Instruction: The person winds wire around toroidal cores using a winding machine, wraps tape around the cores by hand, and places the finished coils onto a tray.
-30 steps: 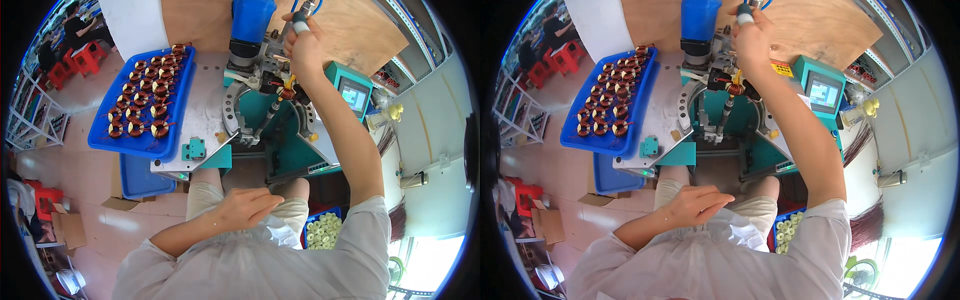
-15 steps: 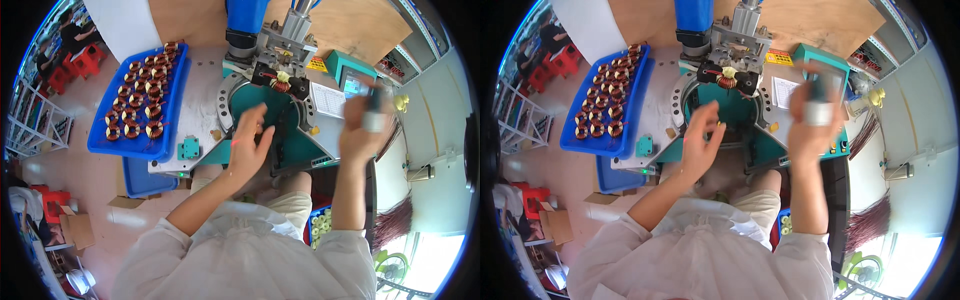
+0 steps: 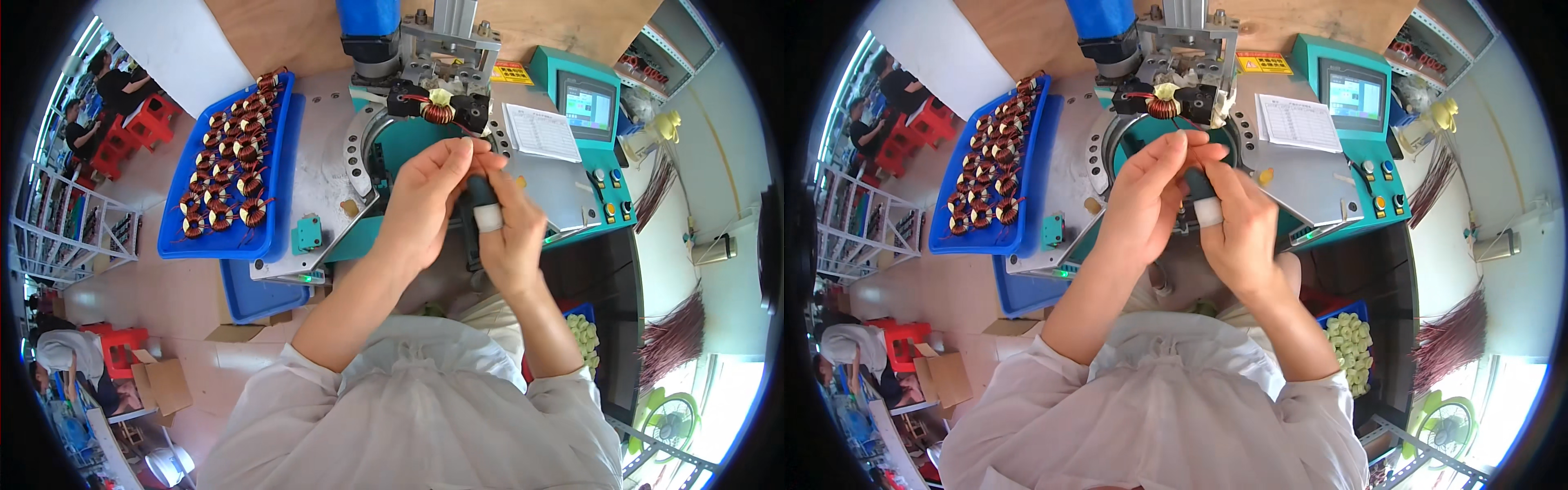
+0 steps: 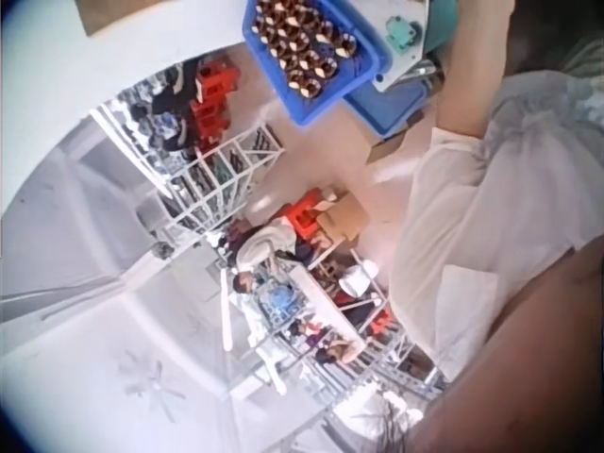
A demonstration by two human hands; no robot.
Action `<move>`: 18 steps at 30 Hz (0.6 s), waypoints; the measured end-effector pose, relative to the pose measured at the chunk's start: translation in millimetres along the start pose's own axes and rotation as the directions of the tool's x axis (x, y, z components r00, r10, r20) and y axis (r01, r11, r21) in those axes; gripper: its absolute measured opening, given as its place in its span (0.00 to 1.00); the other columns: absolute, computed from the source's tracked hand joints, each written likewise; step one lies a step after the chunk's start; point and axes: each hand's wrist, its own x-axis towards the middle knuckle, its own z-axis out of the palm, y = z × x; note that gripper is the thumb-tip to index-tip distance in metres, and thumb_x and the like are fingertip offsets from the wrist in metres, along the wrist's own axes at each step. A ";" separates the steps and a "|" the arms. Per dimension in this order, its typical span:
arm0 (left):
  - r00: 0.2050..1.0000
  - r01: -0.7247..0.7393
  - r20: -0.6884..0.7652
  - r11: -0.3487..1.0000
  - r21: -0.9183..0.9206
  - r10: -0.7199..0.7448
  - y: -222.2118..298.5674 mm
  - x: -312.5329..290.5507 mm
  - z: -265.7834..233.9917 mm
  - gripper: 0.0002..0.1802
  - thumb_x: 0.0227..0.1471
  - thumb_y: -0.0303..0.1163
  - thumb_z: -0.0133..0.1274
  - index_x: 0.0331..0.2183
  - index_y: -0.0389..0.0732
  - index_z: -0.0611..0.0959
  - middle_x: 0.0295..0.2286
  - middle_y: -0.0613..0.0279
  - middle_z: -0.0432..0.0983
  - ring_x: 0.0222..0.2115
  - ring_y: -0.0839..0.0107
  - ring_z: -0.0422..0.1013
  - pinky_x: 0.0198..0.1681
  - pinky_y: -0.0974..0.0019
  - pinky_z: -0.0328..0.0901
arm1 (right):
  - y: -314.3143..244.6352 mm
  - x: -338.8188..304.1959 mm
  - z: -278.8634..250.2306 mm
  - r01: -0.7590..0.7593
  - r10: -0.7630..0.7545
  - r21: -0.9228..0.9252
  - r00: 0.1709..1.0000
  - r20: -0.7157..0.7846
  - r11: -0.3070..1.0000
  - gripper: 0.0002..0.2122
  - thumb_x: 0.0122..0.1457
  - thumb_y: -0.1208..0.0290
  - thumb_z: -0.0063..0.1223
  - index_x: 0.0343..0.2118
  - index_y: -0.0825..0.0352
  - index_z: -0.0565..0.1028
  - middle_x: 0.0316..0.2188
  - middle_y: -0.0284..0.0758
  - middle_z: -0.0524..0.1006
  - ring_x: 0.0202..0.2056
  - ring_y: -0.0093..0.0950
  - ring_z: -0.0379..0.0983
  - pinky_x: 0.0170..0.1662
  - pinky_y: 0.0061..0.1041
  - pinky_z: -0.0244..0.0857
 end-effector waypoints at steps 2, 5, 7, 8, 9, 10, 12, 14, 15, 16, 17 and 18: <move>0.999 -0.030 -0.047 0.997 -0.077 0.026 7.9 -10.6 13.9 0.15 0.61 0.38 0.45 0.41 0.37 0.77 0.38 0.59 0.76 0.40 0.73 0.71 0.49 0.67 0.61 | -4.1 22.3 -17.2 0.175 -0.155 -0.271 0.983 0.094 0.946 0.18 0.41 0.82 0.51 0.39 0.66 0.75 0.22 0.40 0.72 0.25 0.40 0.72 0.26 0.34 0.65; 0.990 -0.101 -0.105 0.995 -0.006 0.099 9.0 -26.7 -2.4 0.14 0.62 0.35 0.44 0.44 0.36 0.76 0.42 0.61 0.73 0.41 0.74 0.70 0.49 0.68 0.63 | -16.3 71.0 -21.2 0.422 -0.394 -0.441 0.905 0.157 0.792 0.14 0.37 0.81 0.50 0.32 0.63 0.74 0.18 0.35 0.70 0.23 0.37 0.70 0.24 0.33 0.63; 0.984 -0.155 -0.034 0.930 0.333 0.176 4.0 -35.8 -19.2 0.13 0.61 0.32 0.45 0.44 0.36 0.76 0.41 0.62 0.74 0.40 0.75 0.70 0.47 0.70 0.64 | -9.0 102.4 -16.1 0.409 -0.372 -0.512 0.911 0.177 0.755 0.09 0.38 0.80 0.50 0.26 0.64 0.74 0.17 0.38 0.73 0.23 0.39 0.72 0.25 0.35 0.66; 0.982 -0.171 -0.021 0.930 0.326 0.188 0.4 -39.2 -25.7 0.12 0.60 0.29 0.47 0.43 0.35 0.75 0.41 0.63 0.74 0.39 0.76 0.71 0.45 0.72 0.65 | -1.7 118.4 -12.5 0.381 -0.335 -0.540 0.924 0.187 0.750 0.08 0.38 0.79 0.51 0.25 0.64 0.75 0.17 0.40 0.74 0.23 0.41 0.73 0.26 0.35 0.67; 0.983 -0.170 -0.015 0.932 0.321 0.185 -3.8 -38.9 -28.8 0.12 0.60 0.29 0.47 0.43 0.35 0.75 0.41 0.63 0.74 0.39 0.76 0.71 0.45 0.72 0.65 | 9.5 134.6 -8.4 0.371 -0.301 -0.557 0.929 0.217 0.743 0.05 0.39 0.78 0.52 0.23 0.65 0.76 0.17 0.42 0.75 0.24 0.43 0.74 0.27 0.38 0.68; 0.979 -0.181 -0.026 0.923 0.339 0.202 -7.5 -38.8 -33.3 0.11 0.59 0.28 0.48 0.43 0.34 0.75 0.41 0.63 0.74 0.39 0.77 0.71 0.45 0.72 0.65 | 10.1 141.5 -3.5 0.374 -0.302 -0.555 0.928 0.221 0.743 0.05 0.39 0.78 0.52 0.23 0.65 0.76 0.17 0.42 0.75 0.24 0.43 0.74 0.27 0.38 0.68; 0.976 -0.188 -0.036 0.917 0.352 0.214 -17.4 -34.3 -40.6 0.11 0.58 0.26 0.49 0.44 0.34 0.75 0.41 0.63 0.73 0.38 0.77 0.71 0.45 0.72 0.65 | 2.8 151.6 1.7 0.548 -0.390 -0.539 0.836 0.387 0.640 0.05 0.39 0.77 0.53 0.22 0.65 0.77 0.17 0.42 0.75 0.24 0.42 0.75 0.28 0.38 0.69; 0.939 -0.254 -0.058 0.798 0.546 0.339 -25.3 -23.1 -47.2 0.13 0.56 0.24 0.49 0.44 0.34 0.75 0.40 0.58 0.74 0.40 0.71 0.71 0.46 0.69 0.66 | 2.6 137.7 -1.2 0.634 -0.415 -0.520 0.771 0.483 0.572 0.05 0.39 0.76 0.54 0.23 0.64 0.77 0.18 0.40 0.76 0.25 0.39 0.75 0.30 0.35 0.69; 0.940 -0.250 -0.063 0.800 0.545 0.336 -26.8 -15.6 -45.9 0.13 0.56 0.24 0.49 0.44 0.34 0.75 0.40 0.58 0.74 0.40 0.71 0.71 0.46 0.69 0.66 | 4.2 122.4 -1.5 0.669 -0.430 -0.495 0.740 0.518 0.555 0.06 0.39 0.76 0.54 0.24 0.64 0.77 0.19 0.39 0.76 0.26 0.37 0.75 0.31 0.34 0.68; 0.871 -0.323 -0.057 0.655 0.683 0.488 -27.9 -5.6 -44.2 0.14 0.55 0.24 0.50 0.44 0.33 0.75 0.40 0.56 0.74 0.39 0.68 0.72 0.44 0.69 0.66 | 2.8 115.6 -8.3 0.598 -0.459 -0.467 0.801 0.385 0.651 0.09 0.38 0.78 0.53 0.27 0.64 0.76 0.21 0.37 0.76 0.26 0.36 0.74 0.32 0.33 0.67; 0.784 -0.362 -0.020 0.484 0.797 0.620 -28.9 4.2 -42.1 0.15 0.54 0.23 0.52 0.45 0.33 0.74 0.40 0.55 0.74 0.38 0.65 0.73 0.43 0.69 0.67 | -1.0 108.9 -19.5 0.532 -0.436 -0.498 0.847 0.305 0.685 0.11 0.37 0.79 0.53 0.28 0.65 0.76 0.22 0.37 0.76 0.27 0.36 0.74 0.31 0.33 0.67; 0.696 -0.393 0.074 0.292 0.872 0.714 -33.6 15.2 -47.2 0.16 0.53 0.23 0.52 0.45 0.32 0.74 0.41 0.51 0.74 0.38 0.58 0.73 0.40 0.67 0.68 | -3.2 102.6 -29.8 0.462 -0.409 -0.521 0.885 0.222 0.718 0.14 0.36 0.81 0.52 0.30 0.65 0.75 0.22 0.36 0.75 0.27 0.35 0.74 0.30 0.33 0.67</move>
